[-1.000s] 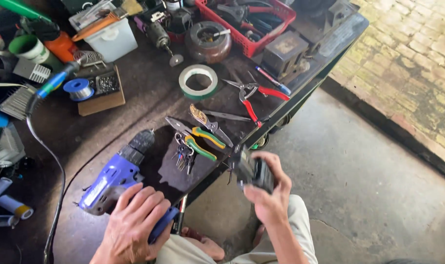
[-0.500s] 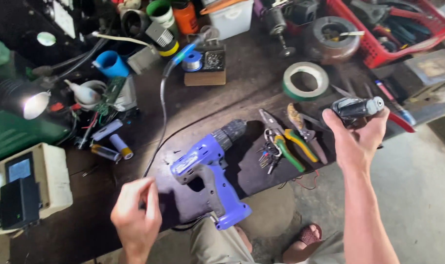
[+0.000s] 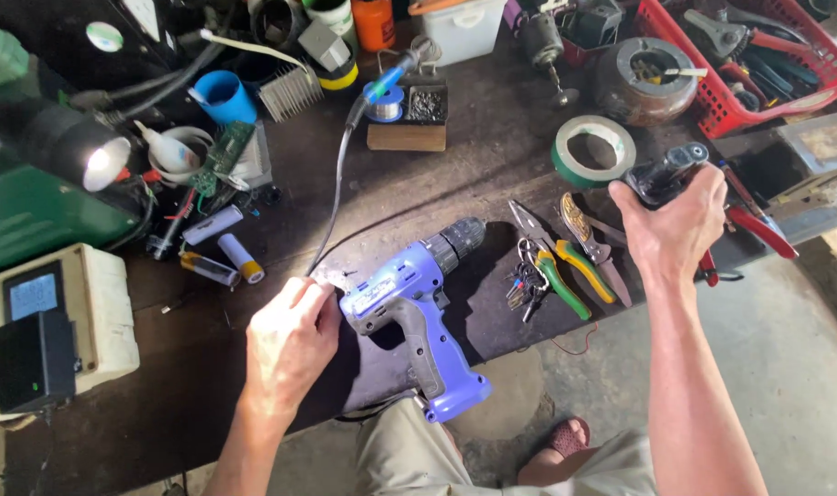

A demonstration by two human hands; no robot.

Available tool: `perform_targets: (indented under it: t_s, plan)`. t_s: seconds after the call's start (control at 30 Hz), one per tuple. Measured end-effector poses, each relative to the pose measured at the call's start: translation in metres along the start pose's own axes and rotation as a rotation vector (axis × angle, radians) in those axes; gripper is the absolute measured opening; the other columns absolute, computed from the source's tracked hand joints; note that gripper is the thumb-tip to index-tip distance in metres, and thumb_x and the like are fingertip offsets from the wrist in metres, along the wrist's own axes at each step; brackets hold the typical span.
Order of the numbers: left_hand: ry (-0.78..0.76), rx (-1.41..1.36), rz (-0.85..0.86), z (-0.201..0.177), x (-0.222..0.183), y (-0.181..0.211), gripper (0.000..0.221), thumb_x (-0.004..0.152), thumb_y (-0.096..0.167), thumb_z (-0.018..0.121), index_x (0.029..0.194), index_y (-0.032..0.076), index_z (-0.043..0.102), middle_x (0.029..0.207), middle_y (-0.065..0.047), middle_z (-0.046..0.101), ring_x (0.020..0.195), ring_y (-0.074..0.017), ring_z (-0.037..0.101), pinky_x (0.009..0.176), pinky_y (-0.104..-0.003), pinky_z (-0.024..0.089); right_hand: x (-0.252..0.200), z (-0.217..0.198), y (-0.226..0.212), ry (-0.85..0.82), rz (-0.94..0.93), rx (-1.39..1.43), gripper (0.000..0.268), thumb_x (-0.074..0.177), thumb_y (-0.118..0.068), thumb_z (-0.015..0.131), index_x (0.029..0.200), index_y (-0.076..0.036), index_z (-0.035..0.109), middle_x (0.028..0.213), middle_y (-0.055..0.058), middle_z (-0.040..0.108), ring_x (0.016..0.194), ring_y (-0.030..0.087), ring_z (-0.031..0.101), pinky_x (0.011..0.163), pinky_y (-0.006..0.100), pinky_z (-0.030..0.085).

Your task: Disassembling a cordless power drill by removing the battery and unscrewing the casing with an electric screwdriver.

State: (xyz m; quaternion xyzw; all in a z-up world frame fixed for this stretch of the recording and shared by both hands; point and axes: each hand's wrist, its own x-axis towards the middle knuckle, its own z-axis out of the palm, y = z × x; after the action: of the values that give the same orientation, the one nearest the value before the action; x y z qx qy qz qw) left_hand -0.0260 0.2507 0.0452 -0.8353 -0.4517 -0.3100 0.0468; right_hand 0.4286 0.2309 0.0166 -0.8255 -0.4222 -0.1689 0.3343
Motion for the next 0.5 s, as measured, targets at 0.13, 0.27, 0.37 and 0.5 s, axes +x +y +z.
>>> perform_targets:
  t_s: [0.13, 0.27, 0.37, 0.5]
  plan:
    - [-0.094, 0.006, -0.023, 0.007, -0.007, -0.004, 0.004, 0.09, 0.013, 0.071, 0.093, 0.014, 0.068, 0.091, -0.003, 0.065, 0.075, -0.0256, 0.065, 0.06, -0.04, 0.051, -0.007, -0.018, -0.013, -0.056, 0.005, 0.064, 0.081, 0.081, -0.03, 0.1, 0.125, 0.009, 0.044, 0.119, 0.031, 0.056, 0.106, 0.053, 0.055, 0.086, 0.063, 0.043]
    - [-0.112, 0.084, 0.0, 0.012, -0.011, -0.006, 0.006, 0.095, 0.013, 0.068, 0.093, 0.012, 0.063, 0.089, -0.007, 0.061, 0.07, -0.0302, 0.062, 0.059, -0.042, 0.05, -0.03, -0.067, -0.054, 0.143, -0.242, 0.245, 0.066, 0.101, -0.027, 0.086, 0.138, 0.011, 0.047, 0.125, 0.03, 0.058, 0.116, 0.039, 0.049, 0.091, 0.056, 0.047]
    - [-0.038, 0.05, 0.025, 0.009, -0.014, -0.002, 0.007, 0.103, 0.009, 0.063, 0.096, 0.007, 0.06, 0.089, -0.011, 0.056, 0.071, -0.0298, 0.059, 0.062, -0.041, 0.049, -0.048, -0.091, -0.085, 0.112, -0.443, 0.389, 0.011, 0.106, -0.003, 0.08, 0.109, 0.005, 0.073, 0.104, 0.019, 0.073, 0.093, 0.031, 0.067, 0.082, 0.043, 0.052]
    - [0.123, -0.42, -0.312, -0.036, -0.021, 0.045, 0.013, 0.102, 0.007, 0.064, 0.092, 0.0, 0.068, 0.081, -0.01, 0.064, 0.066, -0.0178, 0.059, 0.068, -0.031, 0.049, -0.056, -0.104, -0.17, -0.167, -0.498, 0.592, 0.005, 0.098, -0.007, 0.075, 0.102, -0.002, 0.075, 0.099, 0.01, 0.074, 0.091, 0.024, 0.068, 0.087, 0.036, 0.052]
